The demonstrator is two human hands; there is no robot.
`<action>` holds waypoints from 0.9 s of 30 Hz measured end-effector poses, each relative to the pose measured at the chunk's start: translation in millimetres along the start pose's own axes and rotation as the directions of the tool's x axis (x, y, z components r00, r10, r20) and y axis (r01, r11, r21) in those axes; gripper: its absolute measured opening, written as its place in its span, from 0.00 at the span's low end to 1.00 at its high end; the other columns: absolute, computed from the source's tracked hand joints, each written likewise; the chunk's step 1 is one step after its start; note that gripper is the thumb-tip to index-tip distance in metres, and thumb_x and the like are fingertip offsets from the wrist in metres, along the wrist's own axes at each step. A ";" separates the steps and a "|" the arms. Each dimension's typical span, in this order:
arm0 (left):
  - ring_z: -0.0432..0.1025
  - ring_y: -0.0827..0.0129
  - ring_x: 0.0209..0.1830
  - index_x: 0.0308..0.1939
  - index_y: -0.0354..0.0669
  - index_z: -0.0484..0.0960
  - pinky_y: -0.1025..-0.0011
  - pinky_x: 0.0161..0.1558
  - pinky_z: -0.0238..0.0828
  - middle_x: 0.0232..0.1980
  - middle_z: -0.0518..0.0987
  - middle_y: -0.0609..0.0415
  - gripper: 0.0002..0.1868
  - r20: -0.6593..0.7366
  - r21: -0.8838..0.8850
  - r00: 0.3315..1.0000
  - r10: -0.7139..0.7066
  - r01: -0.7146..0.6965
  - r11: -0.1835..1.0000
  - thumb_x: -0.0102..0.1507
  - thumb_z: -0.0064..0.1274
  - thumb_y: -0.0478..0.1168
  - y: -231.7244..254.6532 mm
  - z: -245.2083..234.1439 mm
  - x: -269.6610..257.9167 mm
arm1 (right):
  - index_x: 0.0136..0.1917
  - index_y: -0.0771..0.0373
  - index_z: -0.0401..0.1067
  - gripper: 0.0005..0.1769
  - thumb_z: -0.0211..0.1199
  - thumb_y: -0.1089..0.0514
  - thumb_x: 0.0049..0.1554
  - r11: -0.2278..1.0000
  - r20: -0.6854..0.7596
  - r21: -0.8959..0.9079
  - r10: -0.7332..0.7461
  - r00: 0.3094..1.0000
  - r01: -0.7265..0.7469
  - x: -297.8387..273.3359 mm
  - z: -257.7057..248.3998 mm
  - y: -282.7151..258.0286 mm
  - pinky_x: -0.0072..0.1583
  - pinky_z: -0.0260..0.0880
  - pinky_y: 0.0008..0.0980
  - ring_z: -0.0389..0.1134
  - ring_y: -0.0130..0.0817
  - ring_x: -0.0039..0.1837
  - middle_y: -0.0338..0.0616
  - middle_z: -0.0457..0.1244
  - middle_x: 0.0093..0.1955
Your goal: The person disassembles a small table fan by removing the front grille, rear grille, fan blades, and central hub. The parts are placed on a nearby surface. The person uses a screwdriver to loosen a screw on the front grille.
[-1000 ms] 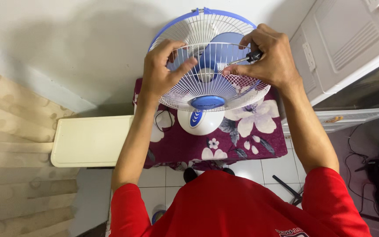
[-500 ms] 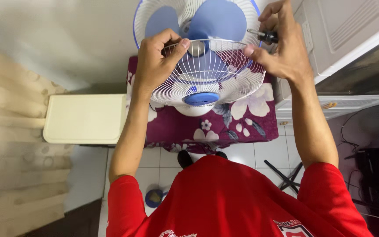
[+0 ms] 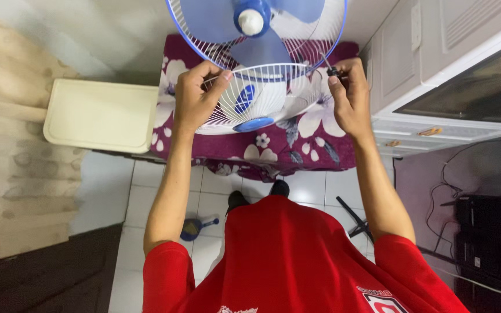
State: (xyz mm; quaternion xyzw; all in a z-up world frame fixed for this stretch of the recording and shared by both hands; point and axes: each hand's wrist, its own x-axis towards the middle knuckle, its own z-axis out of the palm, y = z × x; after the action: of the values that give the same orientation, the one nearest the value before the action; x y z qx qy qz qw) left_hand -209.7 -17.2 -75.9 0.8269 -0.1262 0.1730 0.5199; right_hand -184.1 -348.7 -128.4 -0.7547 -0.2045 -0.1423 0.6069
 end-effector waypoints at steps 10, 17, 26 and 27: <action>0.58 0.85 0.28 0.36 0.36 0.79 0.80 0.31 0.52 0.29 0.72 0.65 0.13 -0.156 -0.229 0.979 -0.130 0.093 0.969 0.72 0.57 0.41 -46.0 -31.7 -65.2 | 0.55 0.68 0.72 0.08 0.65 0.61 0.65 0.954 -0.158 -0.217 0.176 0.972 -0.208 -109.1 50.6 87.8 0.46 0.62 0.26 0.58 0.26 0.43 0.41 0.59 0.46; 0.66 0.82 0.32 0.41 0.39 0.77 0.80 0.34 0.62 0.36 0.75 0.64 0.22 0.004 -0.142 1.000 -0.004 0.005 0.990 0.61 0.72 0.49 -66.3 -64.6 -103.4 | 0.54 0.68 0.75 0.10 0.68 0.59 0.62 0.855 -0.125 -0.353 0.358 0.925 -0.379 -174.4 96.1 138.2 0.45 0.69 0.31 0.66 0.31 0.44 0.47 0.63 0.46; 0.63 0.63 0.45 0.49 0.42 0.75 0.58 0.57 0.54 0.43 0.72 0.55 0.29 0.234 0.252 0.967 0.106 -0.166 0.953 0.56 0.76 0.49 -66.3 -69.4 -136.0 | 0.57 0.67 0.76 0.16 0.66 0.66 0.54 0.813 0.063 -0.510 0.361 0.930 -0.281 -213.0 110.3 202.5 0.54 0.70 0.43 0.68 0.50 0.51 0.55 0.65 0.50; 0.63 0.61 0.47 0.48 0.42 0.75 0.57 0.58 0.53 0.43 0.73 0.55 0.28 0.250 0.271 0.961 0.115 -0.183 0.945 0.56 0.76 0.49 -66.4 -68.7 -139.3 | 0.56 0.67 0.77 0.16 0.67 0.67 0.53 0.806 0.070 -0.538 0.334 0.940 -0.247 -213.5 110.1 209.0 0.55 0.68 0.45 0.66 0.52 0.53 0.56 0.65 0.51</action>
State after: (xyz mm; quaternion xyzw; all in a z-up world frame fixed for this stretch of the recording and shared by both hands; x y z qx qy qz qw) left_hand -321.1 77.3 -160.8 0.8970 -0.2213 0.1315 0.3593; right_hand -274.1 -307.9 -431.1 -0.9219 -0.0884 -0.0361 0.3755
